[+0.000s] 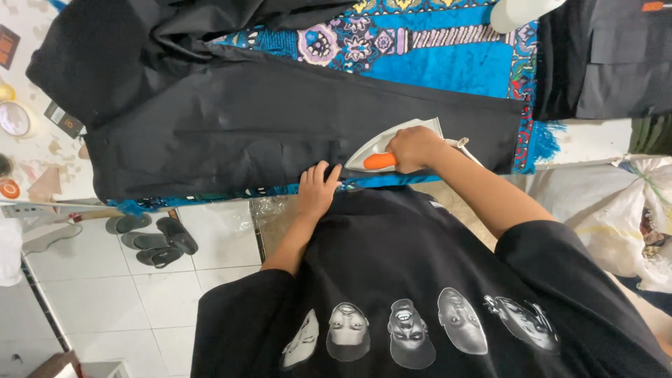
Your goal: The person is preparing and ironing a pair of black pants on a padded surface, including smoothing the fabric and spraying it with water before pressing.
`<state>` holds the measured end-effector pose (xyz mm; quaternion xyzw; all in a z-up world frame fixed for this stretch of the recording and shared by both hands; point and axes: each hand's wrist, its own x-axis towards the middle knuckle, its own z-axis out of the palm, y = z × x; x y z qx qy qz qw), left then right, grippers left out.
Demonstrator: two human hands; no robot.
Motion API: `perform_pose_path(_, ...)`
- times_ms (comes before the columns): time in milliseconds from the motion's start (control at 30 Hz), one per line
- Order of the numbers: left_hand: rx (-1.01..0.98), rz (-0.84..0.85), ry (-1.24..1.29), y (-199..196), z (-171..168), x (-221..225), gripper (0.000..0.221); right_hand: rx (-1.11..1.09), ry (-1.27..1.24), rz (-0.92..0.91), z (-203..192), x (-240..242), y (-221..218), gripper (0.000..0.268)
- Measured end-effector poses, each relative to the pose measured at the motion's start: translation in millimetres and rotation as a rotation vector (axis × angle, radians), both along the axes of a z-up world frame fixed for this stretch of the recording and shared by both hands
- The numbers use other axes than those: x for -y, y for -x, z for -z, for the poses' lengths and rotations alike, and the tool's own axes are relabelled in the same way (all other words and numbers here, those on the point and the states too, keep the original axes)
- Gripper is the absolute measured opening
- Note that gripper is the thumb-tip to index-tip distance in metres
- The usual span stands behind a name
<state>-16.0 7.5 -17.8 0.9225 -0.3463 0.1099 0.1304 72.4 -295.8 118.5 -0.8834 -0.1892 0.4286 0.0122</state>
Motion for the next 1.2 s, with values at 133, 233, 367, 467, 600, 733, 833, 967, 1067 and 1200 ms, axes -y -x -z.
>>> perform_pose_path(133,-0.041,-0.066,-0.014,-6,6,-7,0.053,0.001,0.07,-0.129,0,8,-2,0.036)
perform_pose_path(233,-0.052,-0.068,0.006,-5,11,-16,0.044,-0.004,0.128,-0.175,-2,15,-4,0.035)
perform_pose_path(367,-0.023,-0.022,0.122,-8,3,-21,0.034,0.003,0.101,-0.146,-7,-12,-2,0.035)
perform_pose_path(467,-0.006,-0.005,0.153,-11,-2,-21,0.032,0.001,0.085,-0.144,1,-22,-4,0.035)
perform_pose_path(600,-0.006,0.003,0.165,-14,1,-22,0.033,-0.013,0.117,-0.131,-6,-7,-13,0.034)
perform_pose_path(733,-0.026,0.006,0.161,-9,6,-22,0.034,-0.012,0.092,-0.05,-11,-10,-14,0.034)
perform_pose_path(833,-0.019,0.021,0.144,-9,6,-24,0.037,-0.034,0.08,-0.108,-13,-17,-10,0.032)
perform_pose_path(967,-0.002,0.039,0.157,-7,13,-26,0.037,0.083,0.122,-0.012,7,-9,-17,0.033)
perform_pose_path(1067,-0.006,0.033,0.165,-8,15,-25,0.031,0.084,0.092,0.161,2,-4,-29,0.036)
perform_pose_path(1200,-0.011,0.043,0.179,-10,-2,-26,0.029,-0.005,0.102,0.017,0,-5,-9,0.034)
